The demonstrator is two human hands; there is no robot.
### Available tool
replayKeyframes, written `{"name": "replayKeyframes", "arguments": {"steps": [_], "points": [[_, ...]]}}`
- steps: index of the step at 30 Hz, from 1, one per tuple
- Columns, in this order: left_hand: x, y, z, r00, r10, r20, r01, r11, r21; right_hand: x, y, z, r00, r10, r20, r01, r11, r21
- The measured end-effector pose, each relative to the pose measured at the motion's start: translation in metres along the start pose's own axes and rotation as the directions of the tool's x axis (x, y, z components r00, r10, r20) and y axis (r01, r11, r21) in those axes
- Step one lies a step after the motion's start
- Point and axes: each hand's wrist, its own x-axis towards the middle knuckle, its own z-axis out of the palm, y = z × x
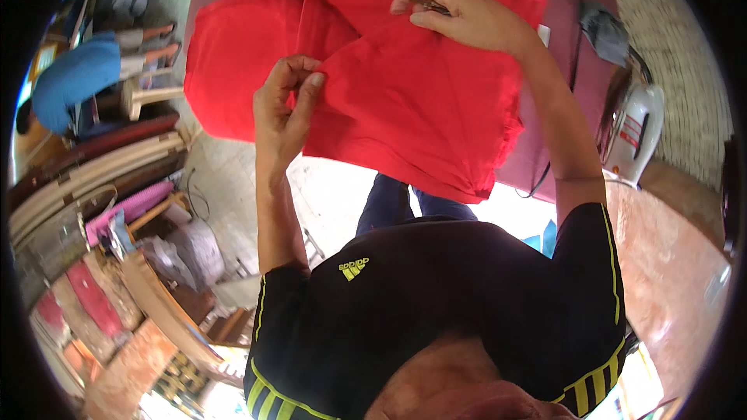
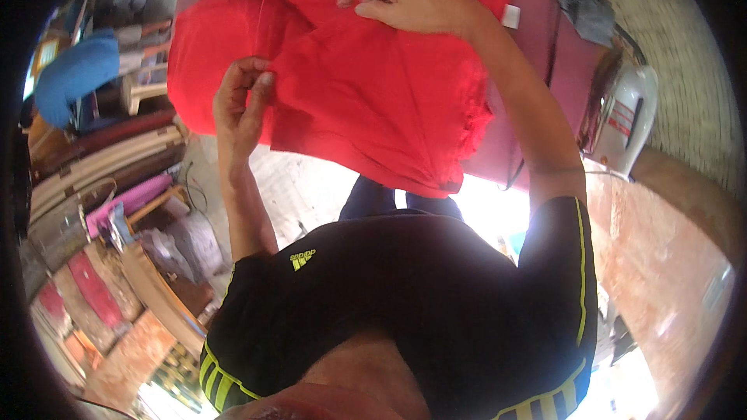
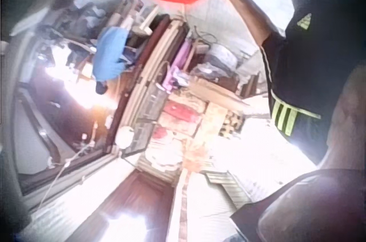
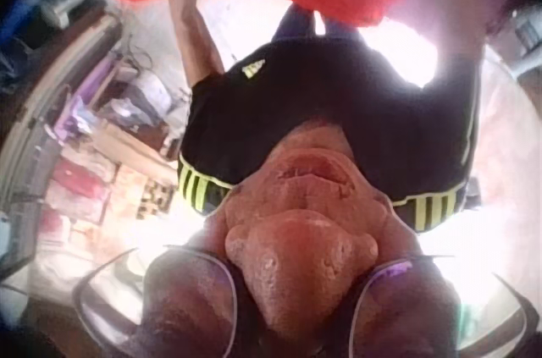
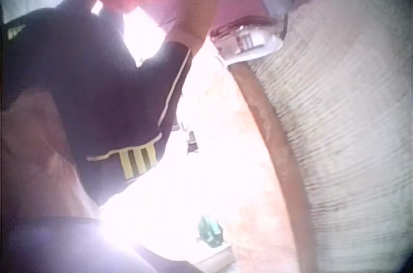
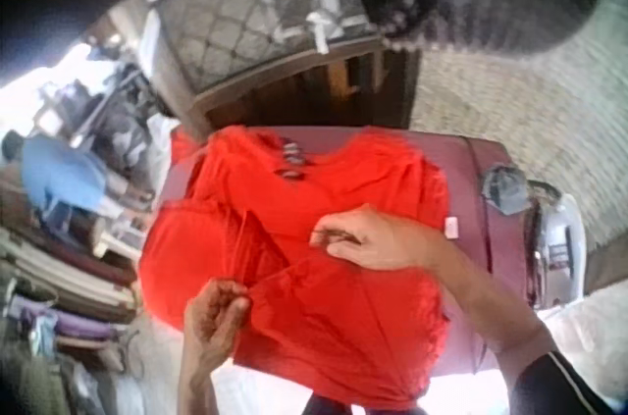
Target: The person uses a small pair of scissors to trim loose threads and excess fabric from the edges of a red garment laid on a table. The person repeatedly snips small protrusions along the hem and seams of the red cloth, occasionally adjusting the fabric to access different areas.
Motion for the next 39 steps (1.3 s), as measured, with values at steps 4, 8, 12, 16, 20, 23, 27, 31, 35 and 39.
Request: {"name": "replayKeyframes", "arguments": {"steps": [4,8,12,16,20,23,27,31,35,39], "points": [[-0.026,-0.033,0.004,0.993,-0.006,-0.116,0.039,0.957,0.288,0.002,0.013,0.047,0.966,-0.037,-0.257,-0.09,0.881,-0.465],[-0.03,-0.032,0.013,0.888,0.401,-0.227,-0.193,0.771,0.607,-0.008,-0.008,0.071,0.852,-0.099,-0.514,-0.064,0.955,-0.289],[-0.027,-0.011,0.019,0.919,0.324,-0.223,-0.243,0.914,0.325,-0.019,-0.025,0.083,0.924,0.112,-0.365,-0.103,0.994,0.046],[-0.018,-0.032,0.026,0.993,0.06,-0.103,-0.053,0.996,0.066,-0.017,-0.017,0.093,0.965,0.144,-0.218,-0.132,0.989,0.067],[-0.003,-0.031,0.015,0.998,0.007,0.057,-0.01,0.998,0.057,-0.02,-0.01,0.094,0.965,0.143,-0.221,-0.134,0.989,0.059],[0.01,-0.033,0.008,0.945,0.247,0.212,-0.297,0.922,0.248,-0.015,-0.023,0.089,0.962,0.178,-0.205,-0.157,0.981,0.116],[0.022,-0.046,0.011,0.912,0.337,0.236,-0.393,0.882,0.261,-0.017,-0.011,0.1,0.966,0.121,-0.23,-0.063,0.968,0.244],[0.013,-0.058,0.015,0.922,0.363,0.134,-0.386,0.881,0.274,-0.016,-0.009,0.1,0.982,0.107,-0.158,-0.072,0.974,0.217],[0.013,-0.063,0.016,0.924,0.371,0.089,-0.381,0.891,0.246,-0.012,-0.023,0.103,0.985,0.072,-0.156,-0.084,0.994,-0.074],[0.011,-0.055,0.013,0.941,0.323,0.101,-0.338,0.913,0.227,-0.008,-0.035,0.106,0.979,0.104,-0.176,-0.143,0.965,-0.222]]}}
